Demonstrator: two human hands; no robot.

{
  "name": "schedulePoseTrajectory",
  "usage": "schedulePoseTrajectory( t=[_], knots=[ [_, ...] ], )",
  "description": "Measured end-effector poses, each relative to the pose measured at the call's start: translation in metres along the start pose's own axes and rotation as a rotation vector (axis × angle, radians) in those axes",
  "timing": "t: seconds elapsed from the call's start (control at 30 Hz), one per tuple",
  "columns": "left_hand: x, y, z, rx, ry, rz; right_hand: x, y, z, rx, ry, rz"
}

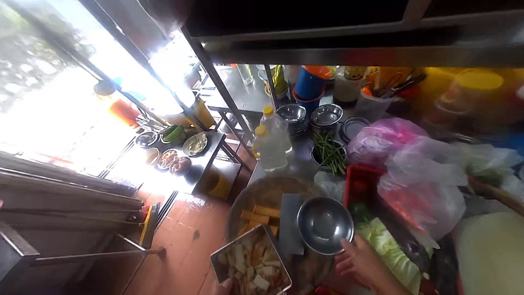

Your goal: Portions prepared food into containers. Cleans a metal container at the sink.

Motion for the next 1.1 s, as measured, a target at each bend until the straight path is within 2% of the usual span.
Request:
schedulePoseTrajectory(
  t=[0.13, 0.17, 0.23, 0.27, 0.33, 0.43, 0.47, 0.5, 0.57, 0.63, 0.83, 0.97, 1.1],
  knots=[
    [0.032, 0.022, -0.038, 0.103, -0.068, -0.127, 0.014, 0.011, 0.007, 0.052, 0.029, 0.002],
    [0.043, 0.023, -0.042, 0.114, -0.078, -0.137, 0.014, 0.011, 0.008, 0.002, 0.043, -0.017],
    [0.071, 0.002, -0.027, 0.102, -0.095, -0.087, 0.003, -0.001, 0.016, -0.276, 0.000, -0.122],
    [0.086, -0.010, -0.015, 0.104, -0.099, -0.039, -0.011, -0.007, 0.028, -0.434, -0.102, -0.211],
    [0.117, -0.026, 0.003, 0.149, -0.104, 0.034, -0.058, 0.006, 0.070, -0.582, -0.416, -0.334],
    [0.152, 0.008, 0.007, 0.257, -0.098, 0.218, -0.136, 0.084, 0.142, -0.714, -0.896, -0.204],
    [0.158, 0.026, 0.005, 0.276, -0.089, 0.319, -0.146, 0.115, 0.157, -0.805, -0.999, -0.166],
    [0.161, 0.043, 0.004, 0.289, -0.072, 0.417, -0.145, 0.143, 0.167, -0.919, -1.017, -0.147],
    [0.157, 0.070, 0.005, 0.315, -0.028, 0.551, -0.127, 0.177, 0.174, -1.150, -0.783, -0.114],
    [0.154, 0.090, 0.003, 0.347, 0.011, 0.612, -0.115, 0.187, 0.185, -1.201, -0.574, -0.139],
    [0.149, 0.117, 0.012, 0.461, -0.086, 0.680, -0.103, 0.170, 0.189, -1.338, -0.273, -0.310],
    [0.143, 0.124, 0.028, 0.430, -0.120, 0.670, -0.095, 0.155, 0.175, -1.306, -0.160, -0.286],
    [0.153, 0.124, 0.024, 0.482, -0.021, 0.626, -0.091, 0.157, 0.163, -1.144, -0.206, -0.279]
  ],
)
Point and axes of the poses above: each hand's wrist, its own x-axis towards the middle knuckle, its own y-axis out of the palm, z = x × y, the point moved 8 cm from there along x, towards the middle knuckle, and after that the axes turned 3 degrees about y, right-handed, at the moved point
